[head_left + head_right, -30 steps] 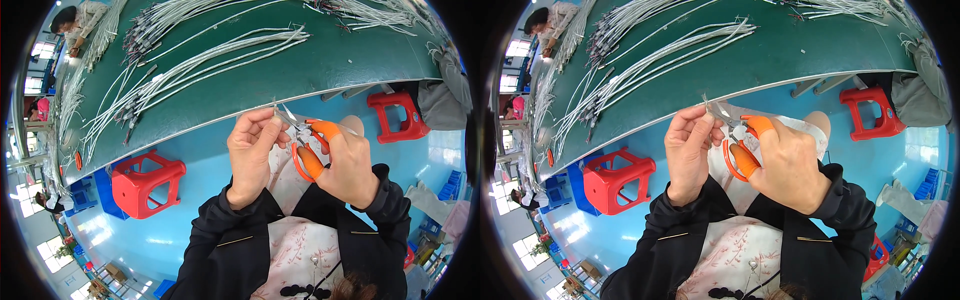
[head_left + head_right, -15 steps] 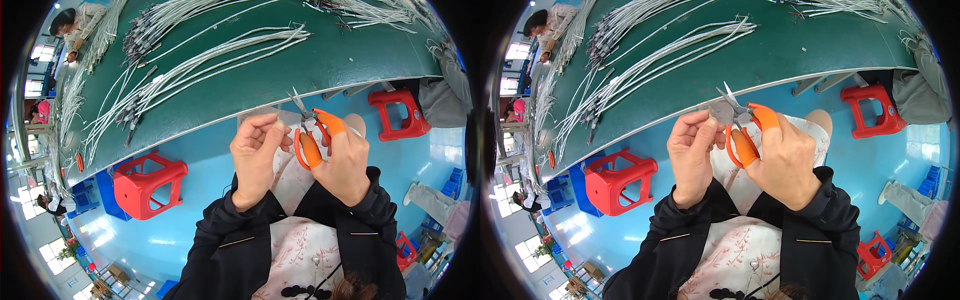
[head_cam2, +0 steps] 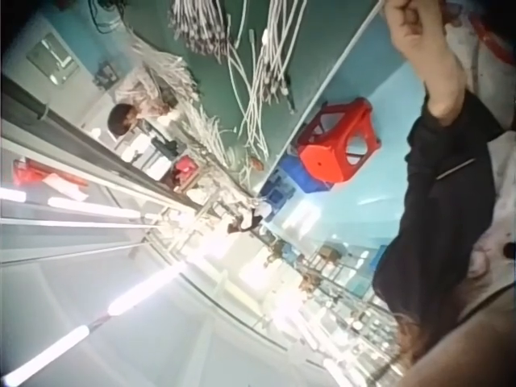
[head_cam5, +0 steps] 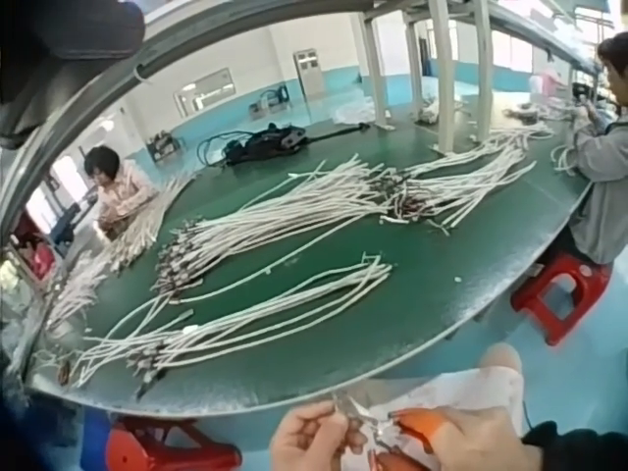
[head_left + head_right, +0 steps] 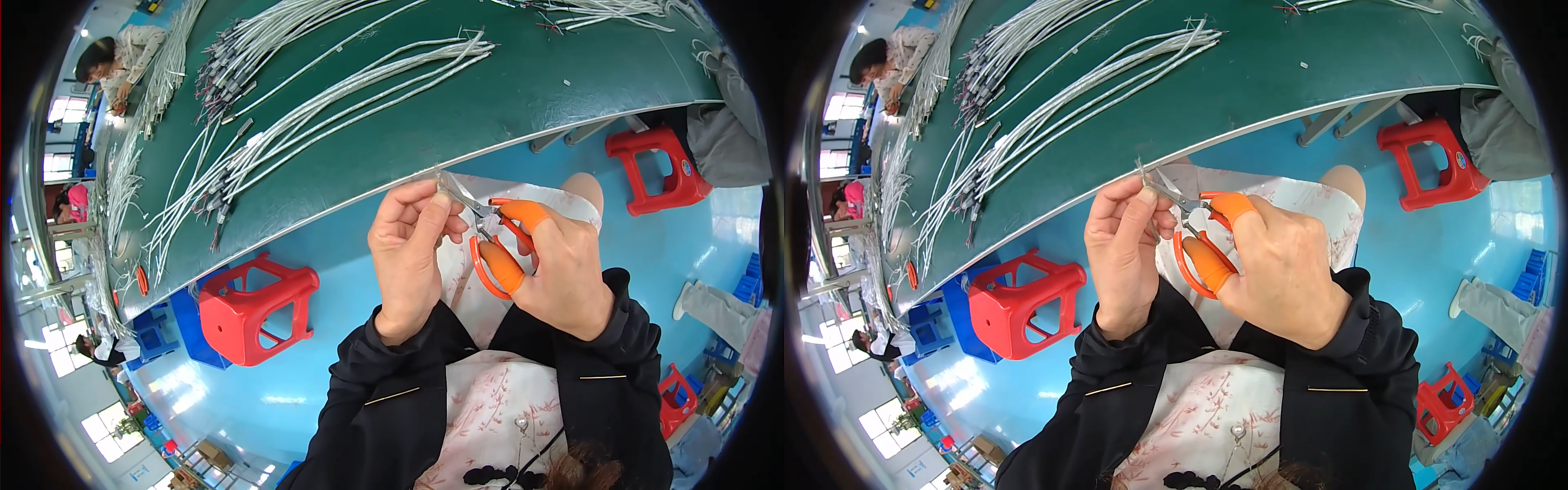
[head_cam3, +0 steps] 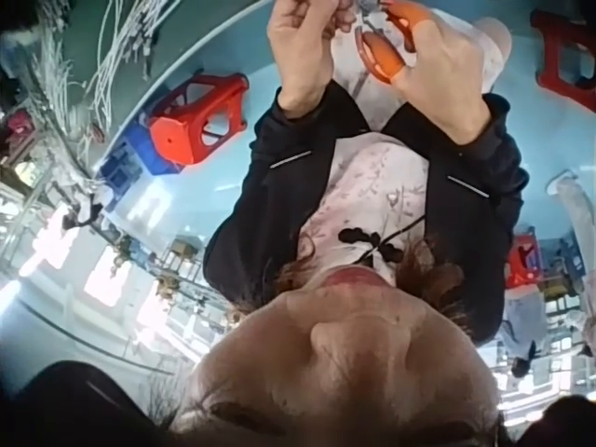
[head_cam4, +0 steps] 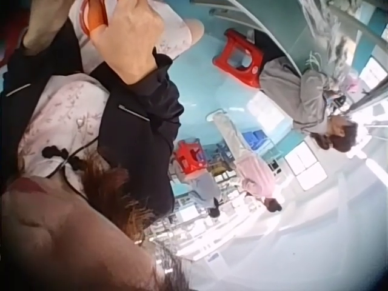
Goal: The person picks up a wire, trims the end with shears, and pulls the insulation off by hand. They then slide a metal connector onto the wire and press it into place before setting it aside.
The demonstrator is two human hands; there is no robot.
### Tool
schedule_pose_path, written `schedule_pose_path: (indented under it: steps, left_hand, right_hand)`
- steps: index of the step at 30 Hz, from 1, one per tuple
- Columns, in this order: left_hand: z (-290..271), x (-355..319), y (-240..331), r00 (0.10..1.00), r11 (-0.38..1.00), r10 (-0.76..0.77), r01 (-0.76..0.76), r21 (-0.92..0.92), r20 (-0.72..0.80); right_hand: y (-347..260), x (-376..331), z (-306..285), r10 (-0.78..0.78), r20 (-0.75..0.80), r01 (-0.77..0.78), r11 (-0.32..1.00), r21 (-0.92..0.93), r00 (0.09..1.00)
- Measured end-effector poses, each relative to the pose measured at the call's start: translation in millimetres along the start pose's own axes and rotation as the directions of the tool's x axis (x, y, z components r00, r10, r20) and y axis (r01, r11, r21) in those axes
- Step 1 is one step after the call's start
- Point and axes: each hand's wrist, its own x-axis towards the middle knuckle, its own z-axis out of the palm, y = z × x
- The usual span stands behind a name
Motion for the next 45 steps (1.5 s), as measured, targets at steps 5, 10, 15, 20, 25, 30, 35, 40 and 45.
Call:
schedule_pose_path:
  steps: [5,10,15,20,25,30,35,40,45]
  left_hand:
    - [1,0,0,1.0,1.0,-0.004,0.004,0.012,-0.006]
    - [1,0,0,1.0,1.0,-0.025,0.025,-0.006,-0.01]
    - [0,1,2,0.999,0.998,-0.053,0.053,-0.015,-0.012]
    - [-2,1,3,0.998,0.998,-0.062,0.062,-0.016,0.003]
    - [0,2,3,1.0,1.0,-0.018,0.018,0.024,0.012]
    - [1,-2,2,0.987,0.955,0.162,-0.161,0.247,0.017]
    - [1,-2,1,0.991,0.973,0.129,-0.13,0.192,0.017]
    - [-1,-5,-5,0.996,0.979,0.047,-0.062,0.192,0.08]
    - [-2,-2,0,0.997,0.996,-0.068,0.066,0.061,0.031]
  right_hand:
    - [1,-1,1,-0.008,-0.003,0.008,1.0,-0.022,1.0]
    - [2,-3,6,-0.009,-0.008,0.008,0.993,-0.114,1.0]
    - [5,-3,11,-0.071,-0.056,0.06,0.983,-0.175,0.996]
    - [4,-1,8,-0.041,-0.039,0.037,0.994,-0.099,0.998]
    - [6,1,10,-0.038,-0.06,0.036,0.999,-0.035,0.997]
    - [5,2,0,0.094,0.09,-0.103,0.989,0.104,0.992]
    - [15,12,-8,0.36,0.506,-0.62,0.504,0.602,0.784]
    - [19,14,-9,0.357,0.55,-0.643,0.242,0.726,0.755]
    - [16,13,-11,0.416,0.33,-0.524,0.558,0.643,0.847]
